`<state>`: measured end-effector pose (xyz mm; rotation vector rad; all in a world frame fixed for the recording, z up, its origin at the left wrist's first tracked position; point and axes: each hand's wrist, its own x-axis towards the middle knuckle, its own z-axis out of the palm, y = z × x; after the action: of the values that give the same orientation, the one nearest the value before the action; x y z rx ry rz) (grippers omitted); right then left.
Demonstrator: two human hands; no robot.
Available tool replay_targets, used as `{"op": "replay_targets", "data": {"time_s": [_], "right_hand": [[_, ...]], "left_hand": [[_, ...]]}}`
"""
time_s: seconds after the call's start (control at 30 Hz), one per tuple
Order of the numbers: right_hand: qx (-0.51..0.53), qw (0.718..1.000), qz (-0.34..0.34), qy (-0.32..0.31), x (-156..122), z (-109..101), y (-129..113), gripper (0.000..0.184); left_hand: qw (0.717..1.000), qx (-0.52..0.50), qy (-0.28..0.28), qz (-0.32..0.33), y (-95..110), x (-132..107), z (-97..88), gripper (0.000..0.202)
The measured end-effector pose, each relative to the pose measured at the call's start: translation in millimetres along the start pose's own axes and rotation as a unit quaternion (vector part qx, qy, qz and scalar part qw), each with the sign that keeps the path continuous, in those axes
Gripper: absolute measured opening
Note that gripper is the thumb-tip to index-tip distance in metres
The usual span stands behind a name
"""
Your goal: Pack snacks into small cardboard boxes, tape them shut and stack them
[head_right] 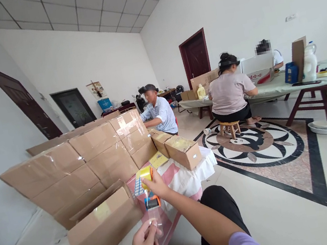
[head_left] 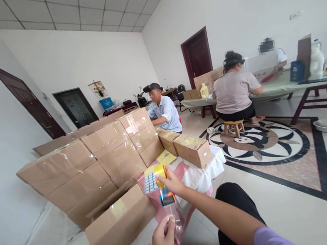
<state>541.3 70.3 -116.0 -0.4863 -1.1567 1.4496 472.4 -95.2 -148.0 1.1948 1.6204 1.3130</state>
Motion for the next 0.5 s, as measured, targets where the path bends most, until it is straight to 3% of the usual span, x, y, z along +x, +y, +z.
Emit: {"op": "replay_targets", "data": {"time_s": [0.27, 0.37, 0.43, 0.5], "right_hand": [[0.014, 1.000, -0.015, -0.024, -17, 4, -27, 0.048], [0.048, 0.998, 0.023, -0.033, -24, 9, -33, 0.049], [0.057, 0.994, 0.074, -0.062, -26, 9, -38, 0.050], [0.000, 0.993, 0.094, -0.065, -26, 4, -49, 0.051]], "left_hand": [[1.000, 0.013, -0.022, -0.002, -11, 0, -4.0, 0.071], [0.992, 0.107, -0.005, 0.074, -18, 2, -4.2, 0.056], [0.967, 0.206, 0.011, 0.151, -23, 3, -4.8, 0.045], [0.934, 0.296, 0.023, 0.197, -28, 3, -10.0, 0.037]]}}
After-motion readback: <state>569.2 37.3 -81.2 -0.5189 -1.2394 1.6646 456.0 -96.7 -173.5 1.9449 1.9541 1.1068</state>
